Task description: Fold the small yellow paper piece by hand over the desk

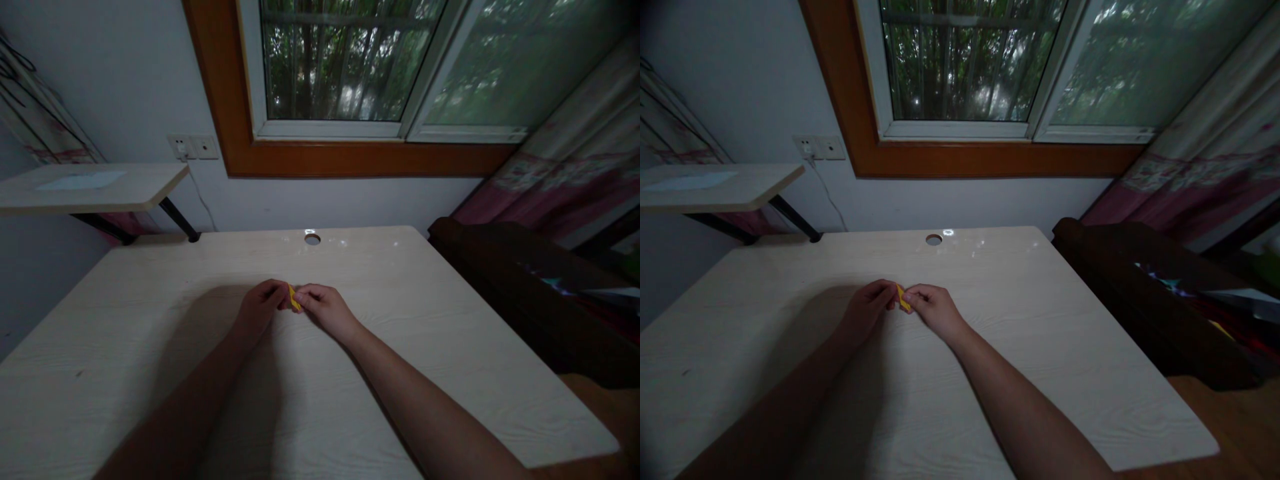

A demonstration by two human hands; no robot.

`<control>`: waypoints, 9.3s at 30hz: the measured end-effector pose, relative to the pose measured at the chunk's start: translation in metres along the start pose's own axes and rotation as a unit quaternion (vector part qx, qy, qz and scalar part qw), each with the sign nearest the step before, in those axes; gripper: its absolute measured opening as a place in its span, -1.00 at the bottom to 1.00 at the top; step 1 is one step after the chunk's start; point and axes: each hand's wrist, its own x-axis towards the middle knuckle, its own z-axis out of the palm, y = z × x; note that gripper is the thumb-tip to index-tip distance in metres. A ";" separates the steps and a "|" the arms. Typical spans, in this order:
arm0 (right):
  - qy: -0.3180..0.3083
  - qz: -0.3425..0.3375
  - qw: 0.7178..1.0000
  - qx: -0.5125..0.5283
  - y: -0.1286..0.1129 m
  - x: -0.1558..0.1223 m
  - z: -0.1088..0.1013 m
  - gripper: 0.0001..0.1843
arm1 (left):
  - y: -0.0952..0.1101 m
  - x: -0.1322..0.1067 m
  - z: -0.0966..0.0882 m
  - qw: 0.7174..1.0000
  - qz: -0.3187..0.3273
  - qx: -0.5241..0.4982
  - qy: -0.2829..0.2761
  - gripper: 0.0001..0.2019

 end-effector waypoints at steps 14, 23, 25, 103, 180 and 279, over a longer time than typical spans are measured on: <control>0.044 0.028 0.999 0.016 -0.003 0.001 0.004 -0.69 | -0.013 0.001 -0.001 0.994 0.053 0.049 0.080 -0.83; 0.049 -0.021 0.994 -0.099 -0.007 -0.001 0.005 -0.68 | -0.010 0.004 0.000 0.997 0.057 0.028 0.049 -0.84; 0.047 -0.037 0.991 -0.120 -0.007 0.000 0.005 -0.68 | -0.009 0.004 0.000 0.997 0.043 0.030 0.048 -0.83; 0.060 -0.002 0.998 -0.002 -0.008 0.000 0.009 -0.73 | -0.015 0.007 -0.004 0.983 -0.056 -0.148 0.093 -0.83; 0.116 0.024 0.979 0.167 -0.005 0.006 0.002 -0.70 | -0.008 0.003 -0.005 0.985 -0.031 0.134 -0.105 -0.78; 0.079 -0.022 0.995 0.048 -0.003 0.001 0.003 -0.80 | -0.014 0.001 -0.003 0.995 0.074 0.067 0.026 -0.75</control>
